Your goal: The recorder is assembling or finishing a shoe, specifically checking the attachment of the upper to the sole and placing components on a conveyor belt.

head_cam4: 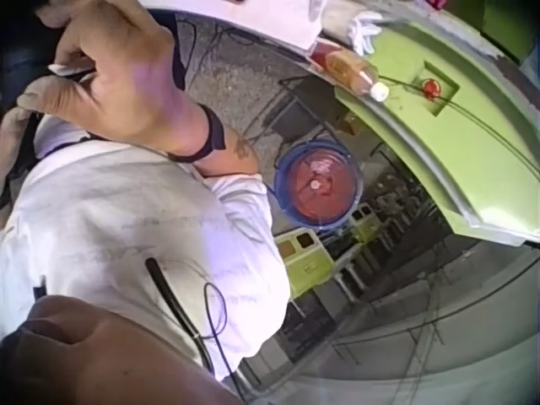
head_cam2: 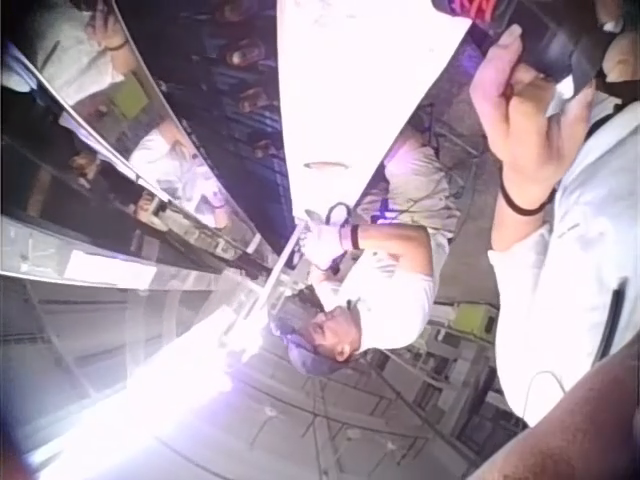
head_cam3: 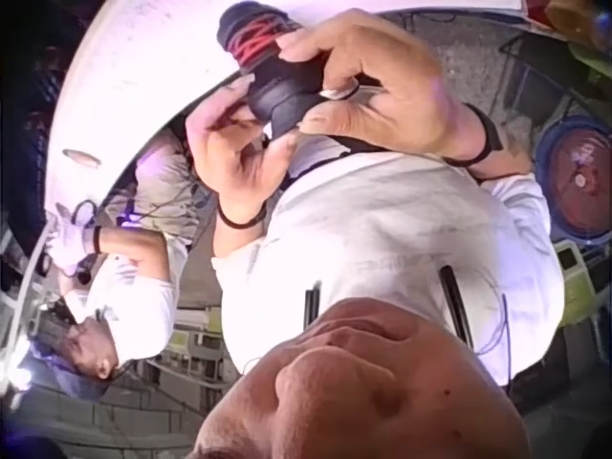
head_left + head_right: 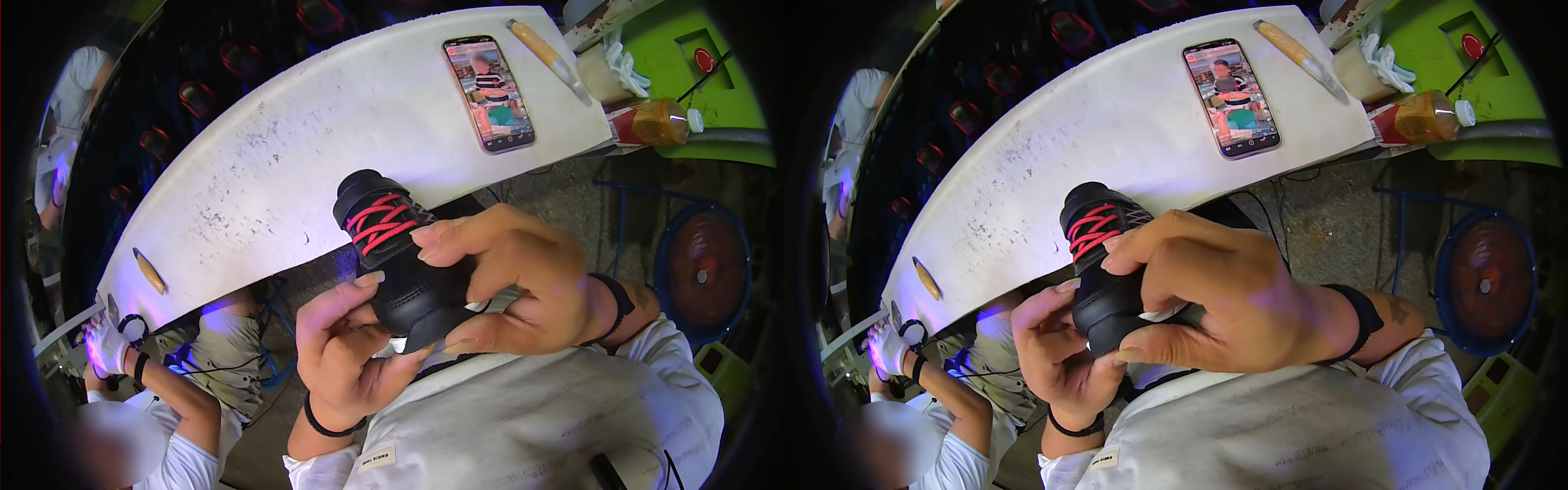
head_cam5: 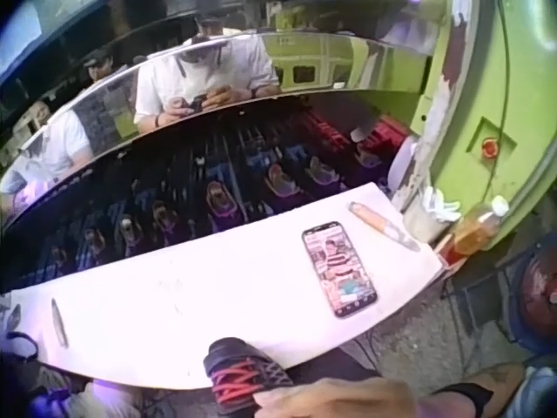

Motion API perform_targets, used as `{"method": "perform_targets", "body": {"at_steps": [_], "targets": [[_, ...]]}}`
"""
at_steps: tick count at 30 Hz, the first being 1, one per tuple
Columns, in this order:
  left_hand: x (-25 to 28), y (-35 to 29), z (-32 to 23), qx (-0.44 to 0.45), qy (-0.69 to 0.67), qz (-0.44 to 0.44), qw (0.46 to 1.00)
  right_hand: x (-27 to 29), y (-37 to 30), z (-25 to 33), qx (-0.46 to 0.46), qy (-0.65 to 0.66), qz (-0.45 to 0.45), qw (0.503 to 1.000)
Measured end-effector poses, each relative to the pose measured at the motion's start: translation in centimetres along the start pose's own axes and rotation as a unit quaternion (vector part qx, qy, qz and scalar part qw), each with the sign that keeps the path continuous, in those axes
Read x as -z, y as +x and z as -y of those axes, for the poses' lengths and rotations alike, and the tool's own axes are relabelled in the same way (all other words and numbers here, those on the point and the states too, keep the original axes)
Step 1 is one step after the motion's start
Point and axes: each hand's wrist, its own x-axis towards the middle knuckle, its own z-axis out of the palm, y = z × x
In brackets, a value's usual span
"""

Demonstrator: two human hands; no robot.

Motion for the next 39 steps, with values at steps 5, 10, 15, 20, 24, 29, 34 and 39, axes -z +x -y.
{"method": "perform_targets", "body": {"at_steps": [5, 10, 15, 20, 24, 29, 34, 39], "targets": [[-0.2, 1.0, -0.1, -0.011, 0.024, 0.020, 0.999, 1.6, 1.4, 0.8, -0.034, -0.010, 0.030, 0.999], [-1.6, 2.8, 0.5, -0.034, 0.032, 0.008, 0.999, 2.5, 2.9, 0.3, -0.012, -0.035, 0.065, 0.997], [-2.9, 3.5, 0.3, -0.013, 0.132, -0.015, 0.991, 1.4, 2.8, -2.1, -0.046, 0.095, 0.041, 0.994], [-4.3, 5.3, 2.9, -0.010, 0.114, -0.007, 0.993, 3.0, 2.6, -3.7, -0.027, 0.130, 0.068, 0.989], [-6.1, 6.7, 4.9, -0.039, 0.036, 0.057, 0.997, 4.7, 2.2, -4.7, -0.055, 0.217, 0.076, 0.972], [-7.0, 7.4, 4.6, -0.035, 0.048, 0.099, 0.993, 6.0, 2.0, -4.3, -0.126, 0.208, 0.071, 0.967], [-7.5, 7.6, 4.9, -0.049, 0.097, 0.117, 0.987, 5.9, 2.2, -4.0, -0.182, 0.260, 0.040, 0.948], [-5.9, 6.2, 5.1, -0.043, 0.070, 0.107, 0.991, 4.9, 2.9, -3.0, -0.161, 0.178, 0.105, 0.965]]}}
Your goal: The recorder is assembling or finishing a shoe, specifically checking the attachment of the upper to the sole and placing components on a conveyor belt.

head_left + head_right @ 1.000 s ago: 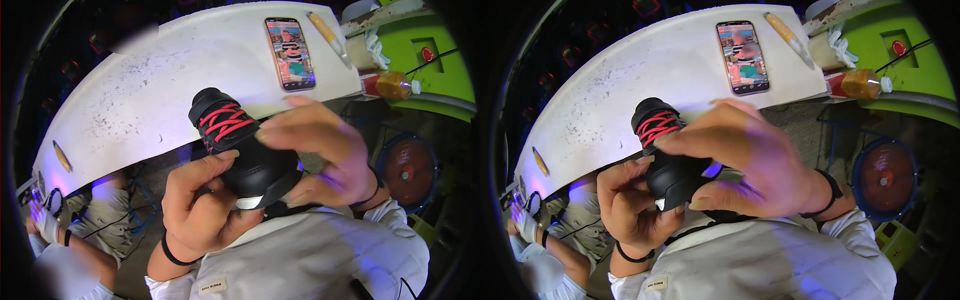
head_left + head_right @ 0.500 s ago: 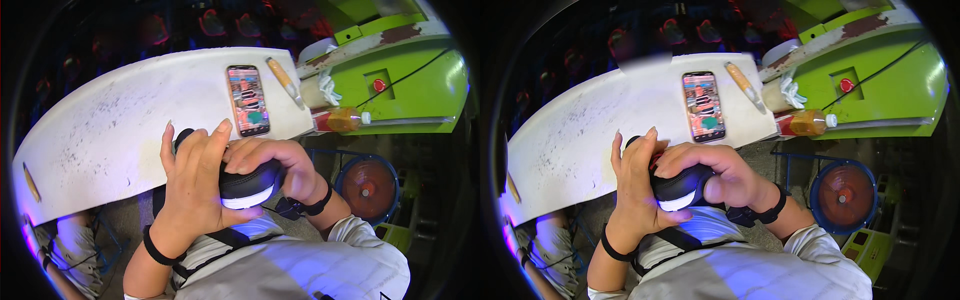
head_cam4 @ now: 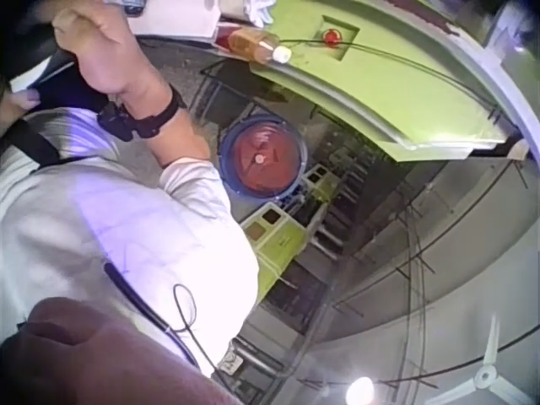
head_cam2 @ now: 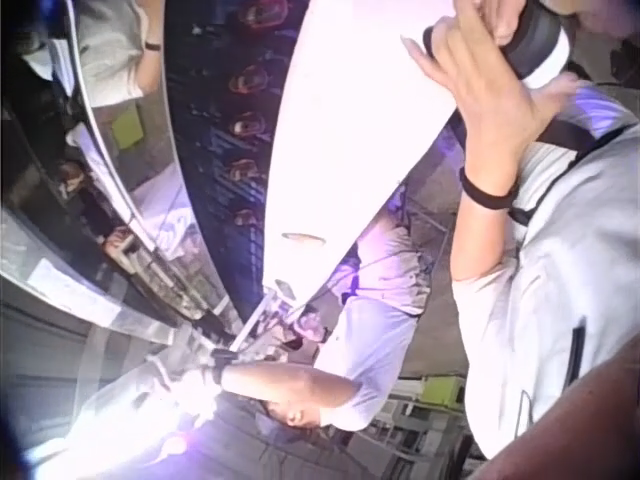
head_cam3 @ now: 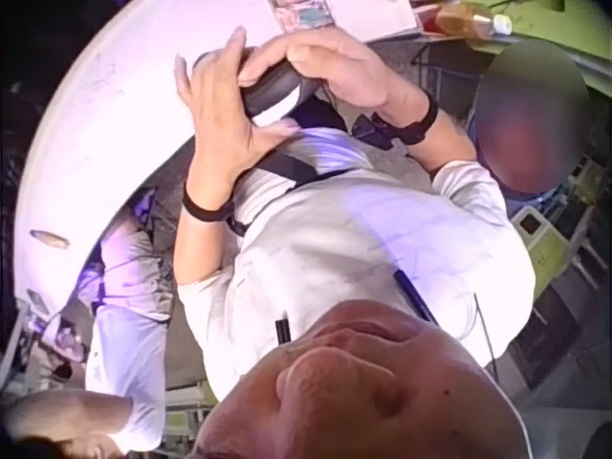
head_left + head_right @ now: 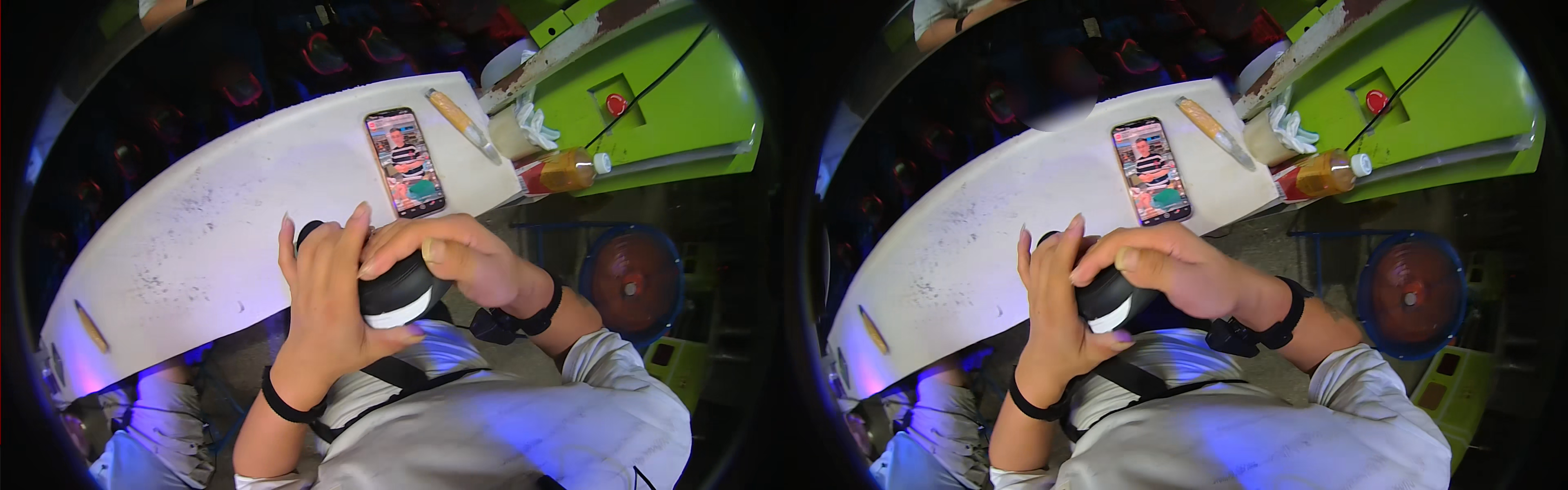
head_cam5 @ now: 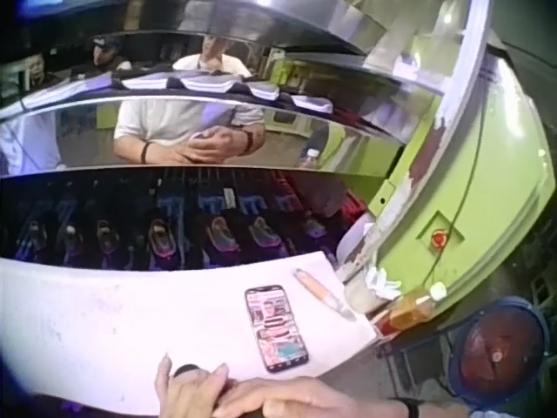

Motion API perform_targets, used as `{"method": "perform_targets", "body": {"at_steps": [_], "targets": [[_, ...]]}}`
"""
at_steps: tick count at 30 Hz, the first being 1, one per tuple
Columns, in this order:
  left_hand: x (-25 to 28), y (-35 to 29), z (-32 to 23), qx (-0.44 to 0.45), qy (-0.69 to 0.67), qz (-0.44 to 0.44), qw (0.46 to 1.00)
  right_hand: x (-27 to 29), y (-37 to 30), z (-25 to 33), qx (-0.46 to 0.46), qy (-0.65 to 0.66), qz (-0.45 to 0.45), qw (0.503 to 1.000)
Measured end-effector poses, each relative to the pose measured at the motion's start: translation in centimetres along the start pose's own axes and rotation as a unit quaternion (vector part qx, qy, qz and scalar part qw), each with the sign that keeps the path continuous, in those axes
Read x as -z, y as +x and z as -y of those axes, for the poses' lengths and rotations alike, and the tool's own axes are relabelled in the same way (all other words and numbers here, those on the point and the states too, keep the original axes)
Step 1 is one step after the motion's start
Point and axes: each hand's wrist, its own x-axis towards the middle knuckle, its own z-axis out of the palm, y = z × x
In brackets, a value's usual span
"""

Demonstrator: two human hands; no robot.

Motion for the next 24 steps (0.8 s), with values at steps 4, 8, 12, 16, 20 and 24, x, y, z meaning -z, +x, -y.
{"method": "perform_targets", "body": {"at_steps": [4, 8, 12, 16, 20, 24], "targets": [[3.3, -3.4, -1.5, 0.048, -0.056, -0.031, 0.997, -3.7, 2.0, 0.8, 0.063, 0.284, -0.007, 0.957], [5.8, -7.9, -4.2, 0.179, -0.108, -0.186, 0.960, -8.2, 3.5, -1.1, 0.189, 0.192, -0.010, 0.963], [6.6, -9.2, -4.1, 0.209, -0.164, -0.220, 0.939, -7.7, 2.0, -4.9, 0.243, -0.152, -0.092, 0.954], [5.9, -8.5, -4.9, 0.175, -0.125, -0.170, 0.962, -7.2, 0.3, -5.9, 0.209, -0.146, -0.092, 0.963], [5.1, -7.6, -6.2, 0.195, -0.101, -0.132, 0.967, -8.2, -0.8, -4.4, 0.271, -0.143, -0.109, 0.946], [4.9, -7.2, -6.1, 0.194, -0.122, -0.135, 0.964, -7.8, -0.5, -4.1, 0.319, -0.186, -0.114, 0.922]]}}
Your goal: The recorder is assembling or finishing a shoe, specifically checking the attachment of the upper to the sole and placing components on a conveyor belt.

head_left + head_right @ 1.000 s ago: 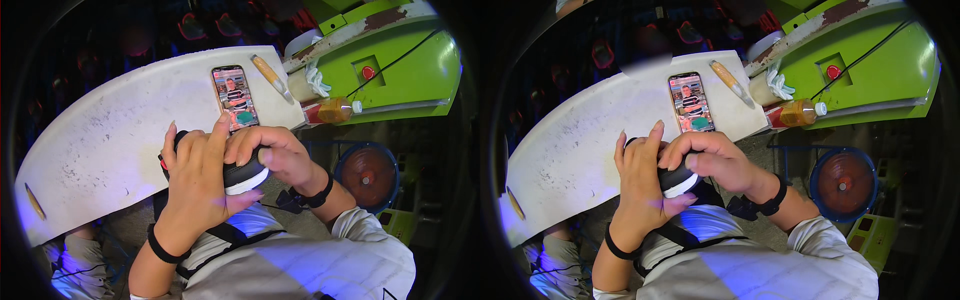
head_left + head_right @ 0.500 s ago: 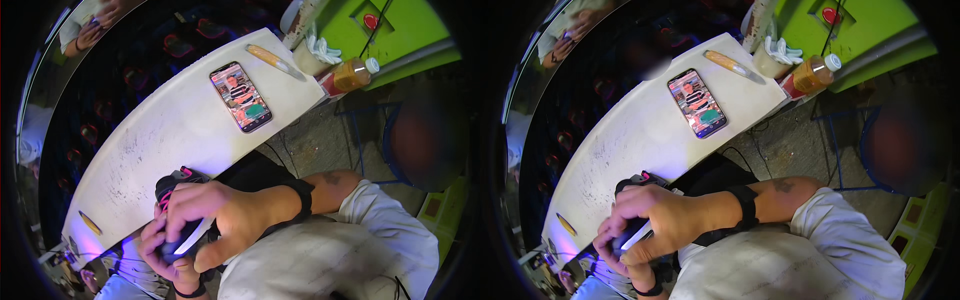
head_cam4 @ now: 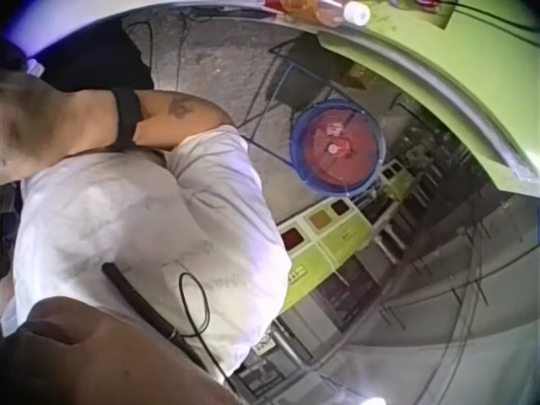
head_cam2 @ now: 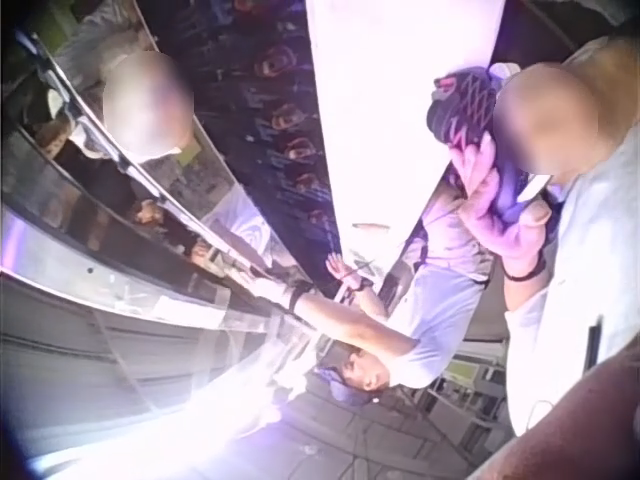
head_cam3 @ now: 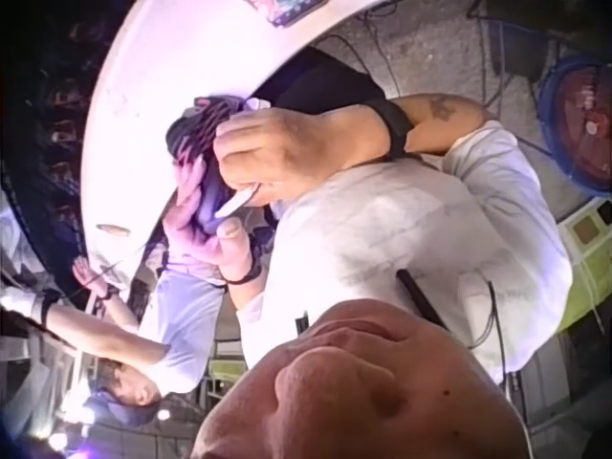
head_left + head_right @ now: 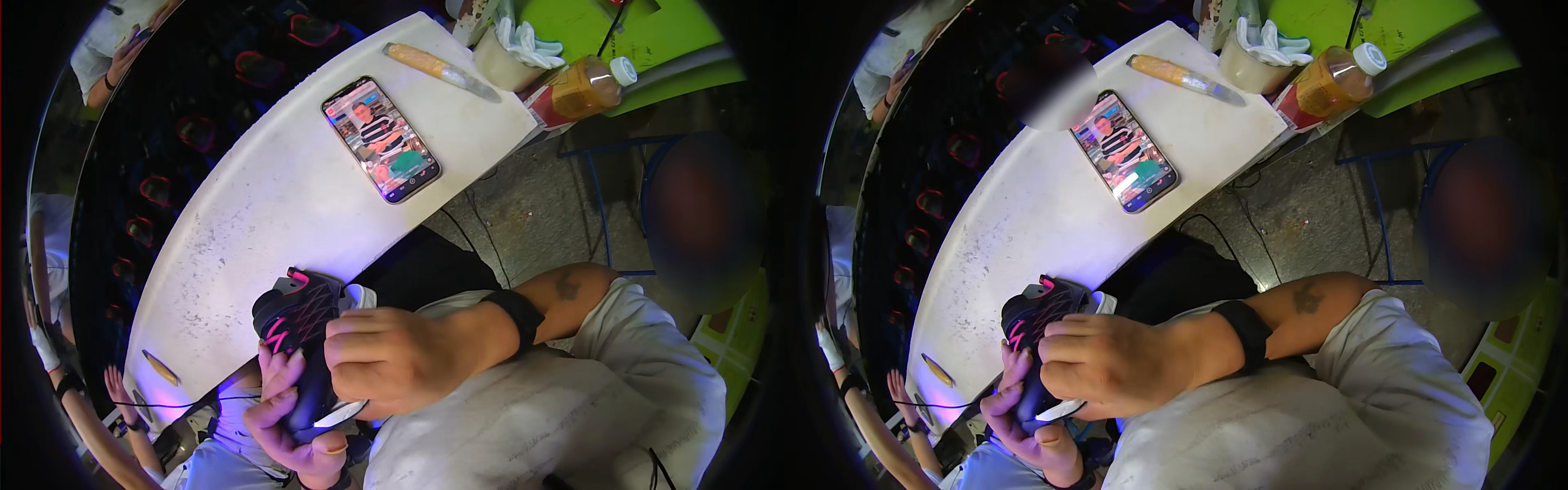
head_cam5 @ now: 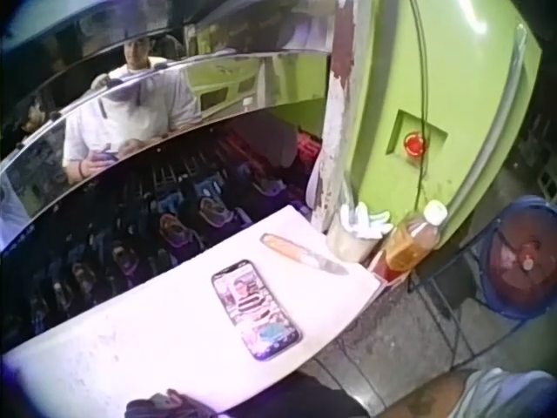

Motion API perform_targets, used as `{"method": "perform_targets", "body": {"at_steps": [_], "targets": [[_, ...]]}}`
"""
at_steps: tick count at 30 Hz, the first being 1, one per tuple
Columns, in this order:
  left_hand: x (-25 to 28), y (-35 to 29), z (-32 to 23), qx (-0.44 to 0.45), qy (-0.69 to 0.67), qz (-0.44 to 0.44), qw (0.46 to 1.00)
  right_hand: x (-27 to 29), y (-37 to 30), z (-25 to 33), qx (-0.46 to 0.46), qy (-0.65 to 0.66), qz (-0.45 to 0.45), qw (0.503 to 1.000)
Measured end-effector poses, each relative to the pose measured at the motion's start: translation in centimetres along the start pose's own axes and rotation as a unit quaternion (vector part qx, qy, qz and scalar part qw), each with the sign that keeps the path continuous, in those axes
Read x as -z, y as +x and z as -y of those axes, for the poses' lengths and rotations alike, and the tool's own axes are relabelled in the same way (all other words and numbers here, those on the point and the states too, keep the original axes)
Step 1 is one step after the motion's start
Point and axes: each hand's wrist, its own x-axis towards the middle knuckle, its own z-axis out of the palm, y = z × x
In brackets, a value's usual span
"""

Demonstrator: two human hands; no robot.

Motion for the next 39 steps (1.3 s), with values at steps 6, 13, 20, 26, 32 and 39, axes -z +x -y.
{"method": "perform_targets", "body": {"at_steps": [6, 13, 20, 26, 32, 39], "targets": [[0.6, 1.4, 0.0, -0.043, 0.024, -0.005, 0.999, -0.7, 0.8, -2.3, -0.009, 0.032, 0.019, 0.999], [3.5, 4.1, -3.4, -0.038, 0.322, 0.178, 0.929, -0.1, -0.3, -3.8, -0.128, 0.002, 0.055, 0.990], [1.9, 4.6, -4.2, -0.046, 0.361, 0.186, 0.913, -1.1, -1.4, -2.1, -0.084, 0.027, 0.002, 0.996], [2.8, 5.1, -3.8, -0.123, 0.378, 0.217, 0.891, -1.1, -0.3, -3.9, 0.021, -0.032, -0.020, 0.999], [3.8, 6.1, -2.7, -0.110, 0.346, 0.192, 0.912, -1.9, 0.2, -4.4, -0.047, -0.018, 0.002, 0.999], [5.9, 7.3, -0.8, -0.168, 0.313, 0.231, 0.906, -1.9, 0.4, -6.2, -0.008, -0.045, 0.028, 0.999]]}}
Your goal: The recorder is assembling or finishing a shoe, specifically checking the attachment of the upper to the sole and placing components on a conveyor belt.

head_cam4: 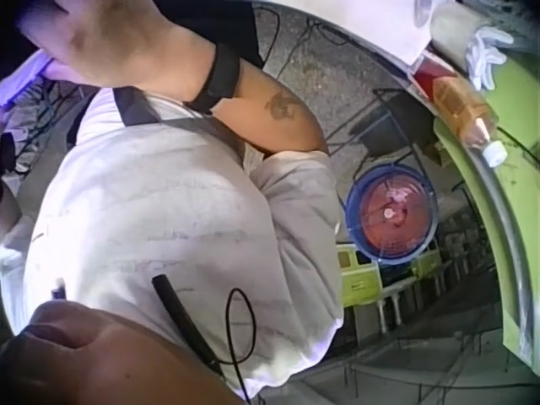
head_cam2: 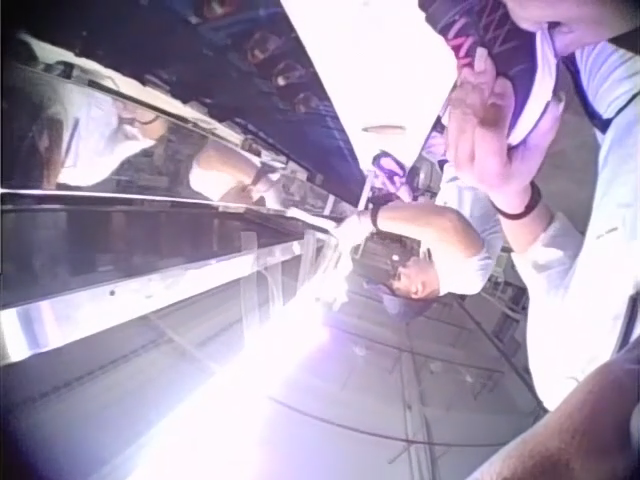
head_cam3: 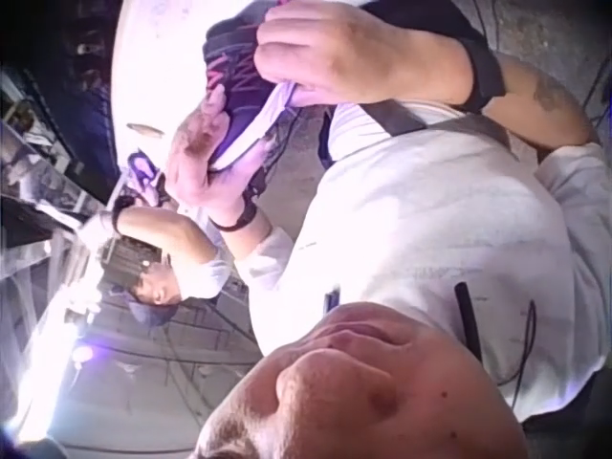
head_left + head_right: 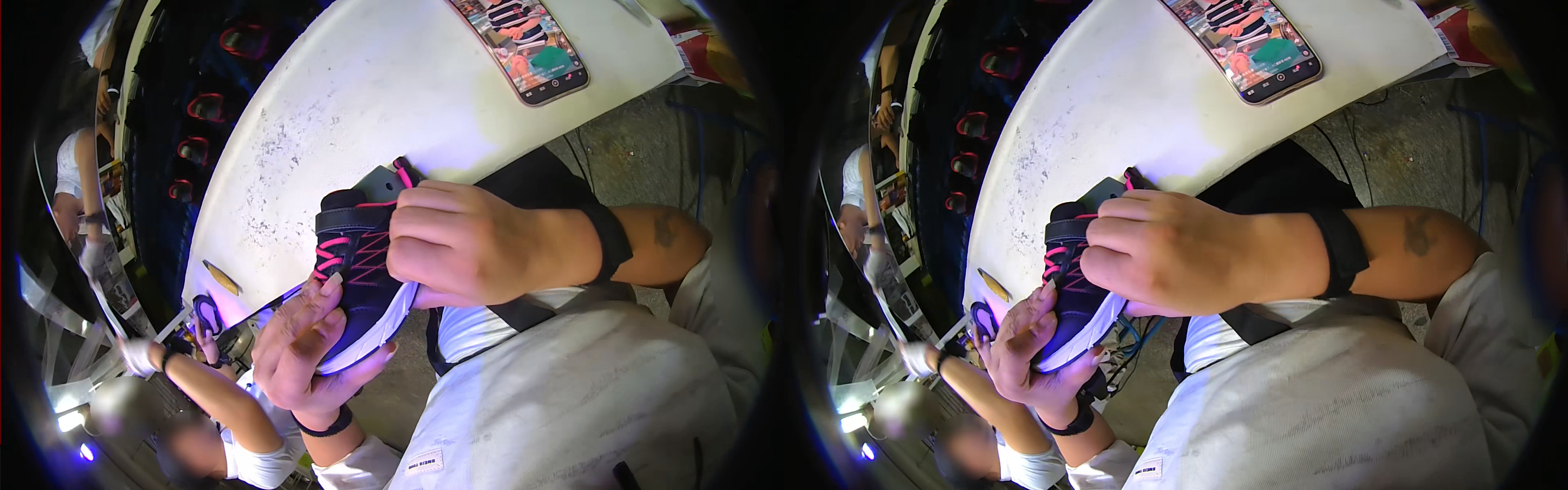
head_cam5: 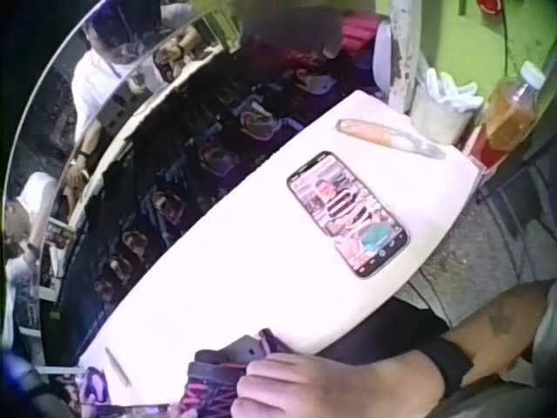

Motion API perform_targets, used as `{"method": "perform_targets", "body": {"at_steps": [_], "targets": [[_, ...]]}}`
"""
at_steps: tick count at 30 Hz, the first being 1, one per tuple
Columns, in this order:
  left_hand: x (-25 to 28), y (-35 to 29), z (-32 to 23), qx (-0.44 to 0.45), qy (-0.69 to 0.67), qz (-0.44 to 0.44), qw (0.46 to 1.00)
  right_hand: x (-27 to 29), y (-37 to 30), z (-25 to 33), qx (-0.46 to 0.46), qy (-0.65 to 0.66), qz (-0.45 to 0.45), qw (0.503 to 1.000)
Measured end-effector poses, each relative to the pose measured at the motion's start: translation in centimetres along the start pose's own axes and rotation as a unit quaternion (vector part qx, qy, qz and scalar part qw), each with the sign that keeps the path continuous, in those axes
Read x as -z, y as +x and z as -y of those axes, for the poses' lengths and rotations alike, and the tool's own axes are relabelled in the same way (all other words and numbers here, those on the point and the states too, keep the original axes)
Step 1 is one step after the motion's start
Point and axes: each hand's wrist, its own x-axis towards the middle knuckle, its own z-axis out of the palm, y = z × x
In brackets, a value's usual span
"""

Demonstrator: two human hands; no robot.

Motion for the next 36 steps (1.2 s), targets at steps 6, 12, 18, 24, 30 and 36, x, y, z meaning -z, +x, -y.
{"method": "perform_targets", "body": {"at_steps": [6, 12, 18, 24, 30, 36], "targets": [[-0.5, -1.0, 3.9, 0.013, -0.151, -0.013, 0.988, -1.2, 1.4, -1.4, -0.093, 0.083, 0.037, 0.992], [0.7, -2.8, 5.7, 0.375, -0.186, 0.191, 0.888, -3.9, 4.0, -0.3, -0.086, -0.021, 0.128, 0.988], [-3.1, -4.5, 6.1, 0.364, -0.457, -0.018, 0.811, 1.9, 4.8, 0.8, -0.156, 0.054, -0.058, 0.984], [-5.5, 2.1, 3.0, 0.151, -0.409, -0.216, 0.874, 4.9, 8.5, 1.5, -0.246, 0.328, -0.133, 0.902], [0.7, 3.5, 3.4, 0.183, -0.182, -0.099, 0.961, 1.2, 11.2, 1.8, -0.097, 0.164, -0.042, 0.981], [-0.4, -0.2, 5.5, 0.259, -0.196, -0.144, 0.935, 0.2, 12.2, 2.1, -0.068, 0.143, 0.092, 0.983]]}}
